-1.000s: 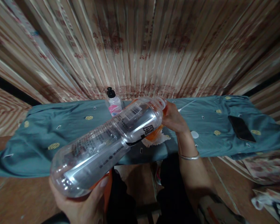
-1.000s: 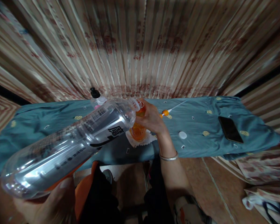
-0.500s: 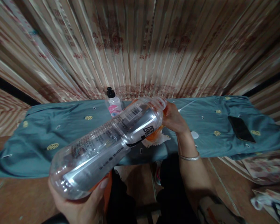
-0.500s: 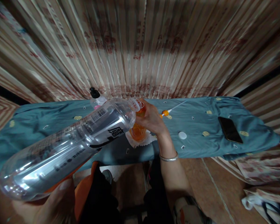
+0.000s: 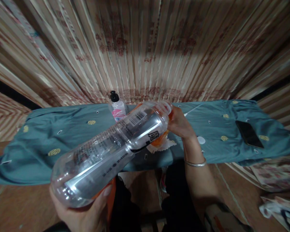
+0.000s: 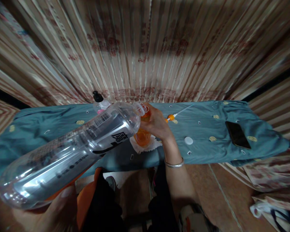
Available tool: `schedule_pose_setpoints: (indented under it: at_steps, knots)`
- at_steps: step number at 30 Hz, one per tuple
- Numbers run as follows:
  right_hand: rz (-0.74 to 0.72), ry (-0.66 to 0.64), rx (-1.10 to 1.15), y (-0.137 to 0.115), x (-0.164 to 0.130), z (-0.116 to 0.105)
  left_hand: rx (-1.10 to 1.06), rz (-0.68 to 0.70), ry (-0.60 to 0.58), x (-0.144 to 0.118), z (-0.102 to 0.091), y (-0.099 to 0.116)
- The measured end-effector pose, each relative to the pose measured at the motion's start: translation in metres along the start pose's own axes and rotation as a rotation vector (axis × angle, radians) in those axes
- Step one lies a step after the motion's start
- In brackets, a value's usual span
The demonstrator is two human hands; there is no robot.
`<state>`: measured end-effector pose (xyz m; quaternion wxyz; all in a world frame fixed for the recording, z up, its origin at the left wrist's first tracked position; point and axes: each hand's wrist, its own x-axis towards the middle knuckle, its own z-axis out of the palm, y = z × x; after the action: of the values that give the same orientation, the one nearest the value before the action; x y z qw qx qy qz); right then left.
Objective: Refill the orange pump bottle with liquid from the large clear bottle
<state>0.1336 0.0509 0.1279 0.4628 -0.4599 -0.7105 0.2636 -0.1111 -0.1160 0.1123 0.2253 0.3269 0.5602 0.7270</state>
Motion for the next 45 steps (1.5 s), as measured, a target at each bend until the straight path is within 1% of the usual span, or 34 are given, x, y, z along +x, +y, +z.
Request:
schedule_pose_setpoints:
  at_steps: [3, 8, 12, 18, 24, 35, 45]
  knots:
    - [0.003, -0.005, 0.014, -0.0013, 0.0001, 0.0001, -0.057, -0.039, 0.040, -0.0003, 0.0020, 0.0007]
    - [-0.013, 0.008, -0.002, -0.0019, 0.0004, 0.0003, -0.052, -0.041, 0.048, 0.0004, 0.0027, 0.0005]
    - [-0.016, -0.002, 0.004, 0.0002, 0.0002, 0.0001, -0.063, -0.017, 0.040, 0.0018, 0.0019, 0.0000]
    - [-0.010, 0.001, 0.014, 0.0004, -0.0001, 0.0001, -0.085, -0.027, 0.044, 0.0016, 0.0052, 0.0030]
    - [-0.018, -0.011, 0.032, -0.0011, 0.0004, -0.0002, -0.065, -0.007, 0.038, 0.0016, 0.0054, 0.0036]
    - [0.019, -0.016, 0.031, -0.0013, 0.0008, -0.0005, -0.074, -0.040, 0.040, -0.0001, 0.0054, 0.0048]
    - [0.010, -0.039, 0.007, -0.0016, 0.0004, -0.0022, -0.055, -0.037, 0.037, -0.0002, 0.0035, 0.0022]
